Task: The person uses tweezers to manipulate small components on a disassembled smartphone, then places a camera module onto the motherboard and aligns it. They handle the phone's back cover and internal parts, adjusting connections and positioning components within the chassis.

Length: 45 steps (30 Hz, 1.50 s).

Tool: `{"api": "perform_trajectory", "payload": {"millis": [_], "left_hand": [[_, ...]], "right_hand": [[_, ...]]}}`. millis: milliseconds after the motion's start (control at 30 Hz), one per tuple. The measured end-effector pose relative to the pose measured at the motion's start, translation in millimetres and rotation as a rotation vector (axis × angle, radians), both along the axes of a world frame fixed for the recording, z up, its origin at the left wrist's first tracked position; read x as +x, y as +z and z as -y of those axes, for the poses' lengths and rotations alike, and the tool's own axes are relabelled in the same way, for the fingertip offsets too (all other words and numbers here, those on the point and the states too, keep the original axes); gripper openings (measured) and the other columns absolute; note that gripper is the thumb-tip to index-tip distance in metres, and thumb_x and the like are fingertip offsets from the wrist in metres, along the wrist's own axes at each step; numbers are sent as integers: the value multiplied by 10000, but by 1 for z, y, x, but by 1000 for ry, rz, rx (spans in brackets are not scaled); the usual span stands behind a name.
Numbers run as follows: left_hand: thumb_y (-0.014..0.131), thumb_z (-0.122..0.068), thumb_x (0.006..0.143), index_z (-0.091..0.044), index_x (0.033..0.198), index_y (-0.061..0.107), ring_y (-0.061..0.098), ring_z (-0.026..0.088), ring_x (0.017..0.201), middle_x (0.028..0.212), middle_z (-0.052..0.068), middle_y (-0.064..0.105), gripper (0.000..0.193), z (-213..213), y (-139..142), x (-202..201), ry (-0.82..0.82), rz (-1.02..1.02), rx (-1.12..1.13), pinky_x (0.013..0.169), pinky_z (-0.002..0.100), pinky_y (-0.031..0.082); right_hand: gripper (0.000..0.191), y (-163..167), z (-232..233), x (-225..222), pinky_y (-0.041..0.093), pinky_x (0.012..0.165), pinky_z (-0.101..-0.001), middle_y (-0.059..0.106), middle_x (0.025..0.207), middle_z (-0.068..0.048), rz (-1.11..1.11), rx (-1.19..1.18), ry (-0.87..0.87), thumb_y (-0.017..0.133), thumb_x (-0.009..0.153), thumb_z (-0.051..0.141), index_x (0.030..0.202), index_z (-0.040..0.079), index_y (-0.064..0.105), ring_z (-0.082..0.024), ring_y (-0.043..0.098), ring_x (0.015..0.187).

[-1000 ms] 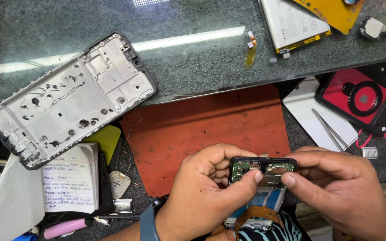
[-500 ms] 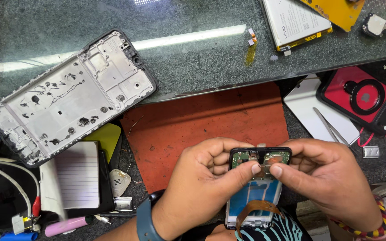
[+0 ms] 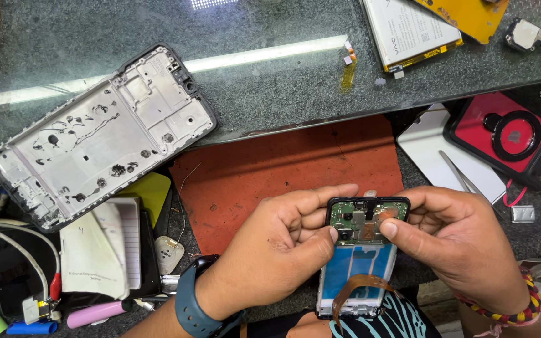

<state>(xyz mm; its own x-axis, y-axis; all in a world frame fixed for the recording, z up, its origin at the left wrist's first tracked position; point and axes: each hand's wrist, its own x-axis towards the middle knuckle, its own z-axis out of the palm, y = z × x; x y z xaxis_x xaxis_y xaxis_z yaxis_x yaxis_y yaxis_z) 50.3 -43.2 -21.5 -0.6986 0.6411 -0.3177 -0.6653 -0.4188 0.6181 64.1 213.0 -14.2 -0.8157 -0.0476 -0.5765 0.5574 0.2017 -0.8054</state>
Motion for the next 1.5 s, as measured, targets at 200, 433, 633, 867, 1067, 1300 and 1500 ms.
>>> {"api": "perform_trajectory", "payload": {"millis": [200,433,633,867,1067,1300,1500], "left_hand": [[492,68,991,125,1481,464,661,111,1149,1345,154,671,494,-5,2,2,45,10,-8,996,239,536],[482,59,993,100,1533,412,648,118,1171,1359,168,658,546,-3,3,1,38,6,-21,1004,240,526],[452,77,986,22,1637,284,638,108,1160,1377,149,638,674,1,4,-2,20,-50,-45,993,235,521],[428,132,919,-29,1678,223,621,66,1125,1351,121,636,802,1,3,0,-53,-100,-35,939,200,506],[446,146,934,-60,1716,213,574,55,1078,1326,128,610,841,1,2,2,-70,-136,-26,880,184,483],[423,136,928,-63,1705,210,574,49,1127,1413,100,607,829,5,5,4,-67,-117,-14,862,166,476],[418,128,952,-53,1700,200,578,63,1219,1440,117,585,800,5,6,4,-54,-107,15,963,179,496]], "right_hand": [[205,1,0,7,600,696,-252,799,907,-118,-37,-64,-10,722,853,-5,1040,-88,732,-114,735,784],[383,1,-1,10,618,833,-288,760,1112,-155,-110,-210,84,727,909,-33,1275,-90,630,-159,744,990],[842,19,10,0,593,844,-269,632,1337,-126,-322,218,331,867,716,68,1490,18,541,-156,683,1058],[798,40,32,-14,555,905,-363,577,1376,-175,-762,583,561,898,640,302,1336,47,603,-300,662,1149],[723,47,50,-17,547,914,-417,636,1248,-160,-914,664,582,893,660,308,1268,27,622,-334,656,1120],[604,53,59,-20,549,880,-424,670,1142,-121,-922,757,647,877,676,284,1178,13,679,-310,676,1066],[547,55,64,-19,553,930,-451,696,1112,-131,-977,828,663,865,668,290,1112,13,705,-331,696,1051]]}}
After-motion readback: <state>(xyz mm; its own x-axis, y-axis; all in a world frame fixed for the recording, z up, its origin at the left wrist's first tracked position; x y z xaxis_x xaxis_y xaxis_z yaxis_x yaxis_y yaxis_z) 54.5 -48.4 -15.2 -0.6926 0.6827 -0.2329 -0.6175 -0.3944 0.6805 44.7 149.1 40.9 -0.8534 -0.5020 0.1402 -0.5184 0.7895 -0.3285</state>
